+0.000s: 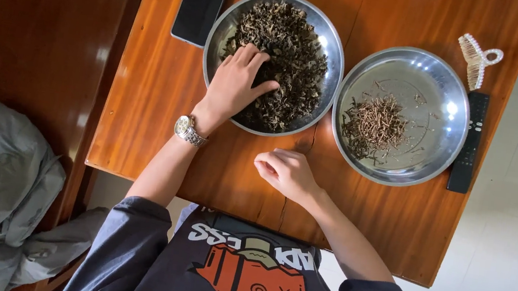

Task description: Sorting dried tea leaves by hand to remove stems and debris into a separate metal tray

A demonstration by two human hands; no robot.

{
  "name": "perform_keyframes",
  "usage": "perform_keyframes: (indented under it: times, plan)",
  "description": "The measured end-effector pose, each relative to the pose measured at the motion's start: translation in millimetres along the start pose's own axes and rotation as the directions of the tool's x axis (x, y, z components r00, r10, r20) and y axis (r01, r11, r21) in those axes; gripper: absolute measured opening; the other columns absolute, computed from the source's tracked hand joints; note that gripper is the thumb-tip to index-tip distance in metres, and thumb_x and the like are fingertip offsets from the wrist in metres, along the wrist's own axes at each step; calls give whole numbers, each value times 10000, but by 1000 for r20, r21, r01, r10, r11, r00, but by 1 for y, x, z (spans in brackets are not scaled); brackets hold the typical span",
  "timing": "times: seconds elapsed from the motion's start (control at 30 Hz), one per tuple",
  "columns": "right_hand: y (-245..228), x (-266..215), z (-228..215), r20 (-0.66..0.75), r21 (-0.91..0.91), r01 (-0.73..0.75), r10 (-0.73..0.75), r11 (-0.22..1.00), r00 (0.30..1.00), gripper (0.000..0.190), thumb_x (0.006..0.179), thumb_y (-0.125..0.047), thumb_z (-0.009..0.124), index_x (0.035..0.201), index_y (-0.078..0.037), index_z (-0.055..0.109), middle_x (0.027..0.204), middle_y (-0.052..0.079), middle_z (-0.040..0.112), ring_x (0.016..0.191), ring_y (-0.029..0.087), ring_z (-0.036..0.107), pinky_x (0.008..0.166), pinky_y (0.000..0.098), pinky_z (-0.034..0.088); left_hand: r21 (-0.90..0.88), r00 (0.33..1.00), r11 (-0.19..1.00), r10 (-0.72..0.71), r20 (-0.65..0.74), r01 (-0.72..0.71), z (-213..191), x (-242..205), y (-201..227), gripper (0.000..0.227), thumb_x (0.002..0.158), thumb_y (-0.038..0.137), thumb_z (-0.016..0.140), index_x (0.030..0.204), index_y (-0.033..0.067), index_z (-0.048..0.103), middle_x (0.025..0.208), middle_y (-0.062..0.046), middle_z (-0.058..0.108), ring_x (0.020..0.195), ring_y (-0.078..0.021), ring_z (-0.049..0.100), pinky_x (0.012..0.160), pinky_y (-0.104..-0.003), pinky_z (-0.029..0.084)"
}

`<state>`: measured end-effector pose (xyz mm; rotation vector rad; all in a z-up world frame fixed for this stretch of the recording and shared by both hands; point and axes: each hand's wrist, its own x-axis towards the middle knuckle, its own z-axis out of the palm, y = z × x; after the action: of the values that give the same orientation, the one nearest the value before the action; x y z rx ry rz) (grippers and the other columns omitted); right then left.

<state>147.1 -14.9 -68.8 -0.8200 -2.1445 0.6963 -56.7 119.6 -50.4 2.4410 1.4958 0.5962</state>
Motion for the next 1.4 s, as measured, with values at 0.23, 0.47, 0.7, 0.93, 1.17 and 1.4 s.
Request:
perform_keyframes:
  times: [0.23,0.47,0.7,0.93,1.17,1.4]
  plan:
    - [2,-2,2,6,15,-13,13,1000,1000,70,975,-91,650,985,-53,708,603,63,603,540,209,614,471,328,521,52,994,998,45,-97,-40,14,0,-10,255,998,303,691,1148,122,591,1035,-30,502,1001,-261,621,742,-374,585]
    - [25,32,-33,-21,-267,-129,128,955,991,60,996,-150,663,1039,-131,700,768,43,653,731,220,660,621,345,562,149,959,985,127,-252,-92,18,-2,-12,136,1018,218,675,1062,125,585,953,-10,514,901,-221,646,660,-297,572]
    - [36,78,-57,-132,-533,-243,204,811,970,100,1018,-176,708,1013,-77,692,824,66,653,810,261,695,667,400,583,228,940,971,145,-310,-74,16,1,-7,185,1038,283,641,963,127,576,916,0,521,867,-195,628,626,-295,534]
    - [43,85,-39,-225,-645,-266,155,716,962,210,886,-121,880,975,-73,696,866,36,682,763,151,650,705,298,590,102,934,979,197,-298,-174,-12,0,10,157,1037,99,690,958,26,576,1005,-94,475,825,-242,510,672,-344,509]
    - [66,74,-35,-216,-586,-295,205,755,955,102,914,-115,770,961,-105,681,826,25,622,812,243,693,666,388,588,117,922,956,290,-255,-269,12,1,15,140,1011,273,689,1028,136,666,978,-12,519,861,-169,590,675,-287,480]
    - [68,75,-30,-237,-576,-307,205,757,950,154,887,-156,794,956,-113,664,808,13,606,819,247,687,635,394,582,127,927,953,298,-228,-275,20,-3,14,255,940,277,747,1098,108,639,993,-27,527,906,-208,602,692,-325,488]
